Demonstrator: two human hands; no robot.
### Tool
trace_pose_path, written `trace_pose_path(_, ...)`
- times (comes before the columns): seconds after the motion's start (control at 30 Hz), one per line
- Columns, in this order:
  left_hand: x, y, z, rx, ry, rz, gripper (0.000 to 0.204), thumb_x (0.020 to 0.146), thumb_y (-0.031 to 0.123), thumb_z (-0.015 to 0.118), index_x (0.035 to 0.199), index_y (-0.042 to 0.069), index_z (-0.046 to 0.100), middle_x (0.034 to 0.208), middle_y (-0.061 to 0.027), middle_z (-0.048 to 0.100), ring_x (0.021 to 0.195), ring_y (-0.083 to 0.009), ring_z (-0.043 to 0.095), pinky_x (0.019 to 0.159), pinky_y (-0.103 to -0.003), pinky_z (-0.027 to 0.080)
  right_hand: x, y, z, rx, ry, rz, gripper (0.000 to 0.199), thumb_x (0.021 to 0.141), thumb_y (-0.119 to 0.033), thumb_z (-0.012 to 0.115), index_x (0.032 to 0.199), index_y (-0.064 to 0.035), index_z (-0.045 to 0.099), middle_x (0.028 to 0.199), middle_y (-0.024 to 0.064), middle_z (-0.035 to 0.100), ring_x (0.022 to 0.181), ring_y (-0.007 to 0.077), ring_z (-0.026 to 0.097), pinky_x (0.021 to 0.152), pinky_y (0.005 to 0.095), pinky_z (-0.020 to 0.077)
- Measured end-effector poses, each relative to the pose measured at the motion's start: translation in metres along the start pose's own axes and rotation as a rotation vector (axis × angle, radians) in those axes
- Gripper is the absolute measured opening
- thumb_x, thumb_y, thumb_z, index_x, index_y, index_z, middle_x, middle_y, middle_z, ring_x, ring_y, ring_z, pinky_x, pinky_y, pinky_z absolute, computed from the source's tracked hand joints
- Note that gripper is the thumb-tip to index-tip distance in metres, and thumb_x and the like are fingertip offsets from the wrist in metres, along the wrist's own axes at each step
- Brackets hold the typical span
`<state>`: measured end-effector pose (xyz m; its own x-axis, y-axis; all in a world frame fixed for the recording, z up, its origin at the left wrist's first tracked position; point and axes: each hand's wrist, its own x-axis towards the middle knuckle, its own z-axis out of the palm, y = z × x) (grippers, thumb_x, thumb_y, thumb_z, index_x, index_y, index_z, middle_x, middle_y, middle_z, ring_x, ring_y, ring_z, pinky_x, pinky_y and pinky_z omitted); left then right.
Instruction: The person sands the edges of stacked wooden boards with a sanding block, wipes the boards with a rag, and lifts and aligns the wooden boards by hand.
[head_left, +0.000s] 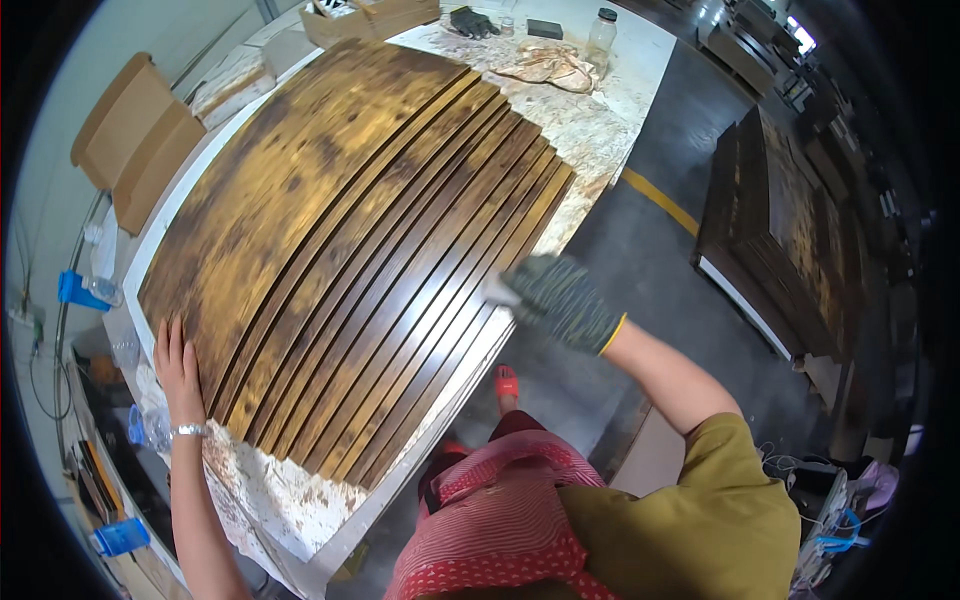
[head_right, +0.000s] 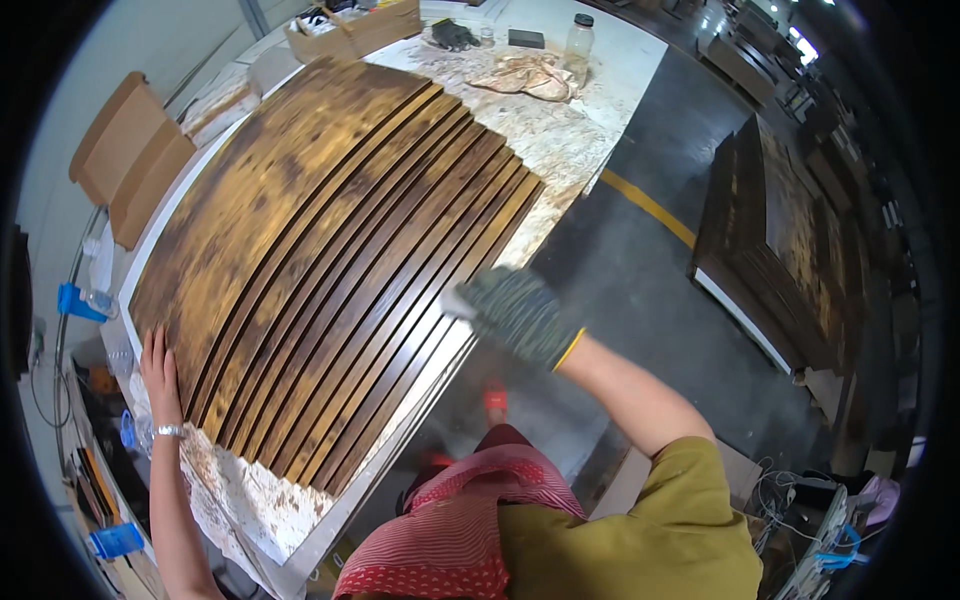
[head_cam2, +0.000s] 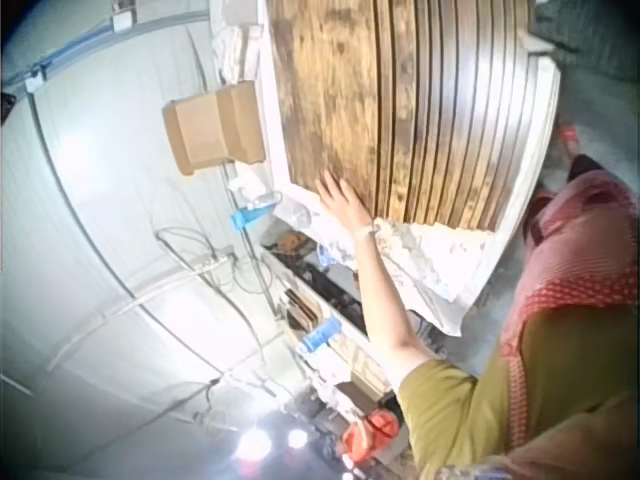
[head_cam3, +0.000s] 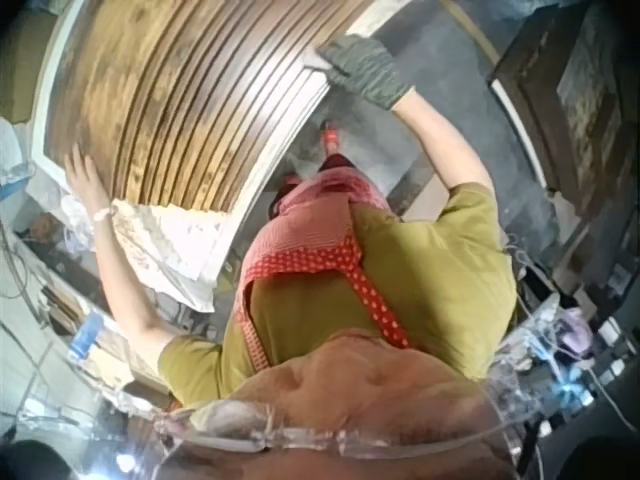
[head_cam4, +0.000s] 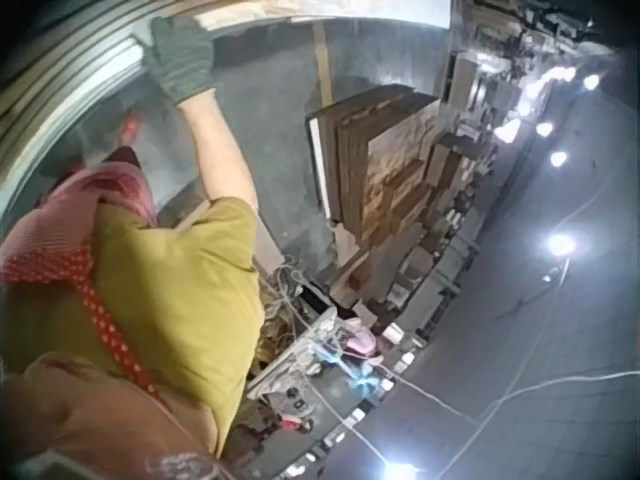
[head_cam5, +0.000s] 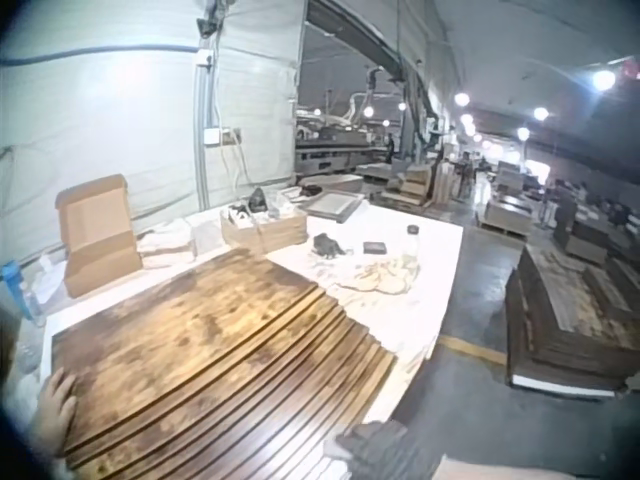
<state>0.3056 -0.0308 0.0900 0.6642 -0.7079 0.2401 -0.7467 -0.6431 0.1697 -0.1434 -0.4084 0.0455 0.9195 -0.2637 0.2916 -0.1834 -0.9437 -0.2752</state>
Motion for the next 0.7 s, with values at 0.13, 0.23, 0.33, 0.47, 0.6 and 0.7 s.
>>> trace_pose_path(0.13, 0.0, -0.001, -0.004, 0.007, -0.05, -0.031, 0.05, 0.105, 0.035, 0.037, 0.148, 0.011, 0.043, 0.157, -0.0136, 0.032, 0.145, -0.033, 0.026, 0.119, -0.043, 0.016, 0.007, 0.106, -0.032, -0.16, 0.004, 0.238, 0.051, 0.079, -0.034, 0.069, 0.123, -0.0089, 0.063, 0.1, 0.0167, 0.062, 0.093, 0.0348, 0.062, 0.083, 0.0447, 0.0501)
trace_pose_path(0.23, -0.002, 0.001, -0.007, 0.009, -0.054, -0.011, 0.051, 0.105, 0.036, 0.035, 0.149, 0.011, 0.042, 0.158, -0.0131, 0.031, 0.146, -0.032, 0.025, 0.12, -0.043, 0.015, 0.013, 0.166, -0.043, -0.211, 0.059, 0.464, 0.053, 0.08, -0.035, 0.07, 0.125, -0.0088, 0.063, 0.102, 0.0171, 0.062, 0.097, 0.0357, 0.061, 0.086, 0.0455, 0.0495)
trace_pose_path(0.33, -0.002, 0.004, -0.009, 0.009, -0.07, -0.027, 0.052, 0.105, 0.037, 0.034, 0.15, 0.011, 0.041, 0.159, -0.0124, 0.029, 0.147, -0.0314, 0.024, 0.121, -0.042, 0.014, 0.018, 0.193, -0.049, -0.27, 0.166, 0.593, 0.051, 0.079, -0.033, 0.071, 0.123, -0.0088, 0.064, 0.103, 0.0177, 0.062, 0.099, 0.0359, 0.061, 0.087, 0.0452, 0.0493)
trace_pose_path(0.47, -0.003, 0.007, -0.011, 0.007, -0.076, -0.048, 0.053, 0.105, 0.037, 0.033, 0.15, 0.01, 0.04, 0.159, -0.0119, 0.028, 0.147, -0.031, 0.023, 0.121, -0.041, 0.013, 0.025, 0.177, -0.048, -0.136, 0.17, 0.478, 0.045, 0.081, -0.032, 0.068, 0.119, -0.0076, 0.065, 0.102, 0.0177, 0.061, 0.097, 0.0354, 0.061, 0.087, 0.0443, 0.0494)
trace_pose_path(0.6, -0.003, 0.007, -0.012, 0.01, -0.079, -0.031, 0.053, 0.105, 0.036, 0.033, 0.15, 0.009, 0.04, 0.16, -0.0119, 0.028, 0.147, -0.0307, 0.023, 0.121, -0.041, 0.013, 0.031, 0.143, -0.042, -0.193, 0.195, 0.39, 0.041, 0.084, -0.03, 0.065, 0.118, -0.0075, 0.065, 0.103, 0.0162, 0.061, 0.094, 0.0336, 0.06, 0.084, 0.0438, 0.0496)
trace_pose_path(0.7, -0.004, 0.006, -0.013, 0.005, -0.082, -0.036, 0.053, 0.105, 0.036, 0.033, 0.15, 0.009, 0.04, 0.16, -0.0121, 0.028, 0.147, -0.0305, 0.023, 0.121, -0.041, 0.013, 0.031, 0.134, -0.04, -0.117, -0.028, 0.38, 0.042, 0.083, -0.029, 0.065, 0.119, -0.0072, 0.065, 0.103, 0.0162, 0.061, 0.094, 0.0346, 0.06, 0.084, 0.0448, 0.0498)
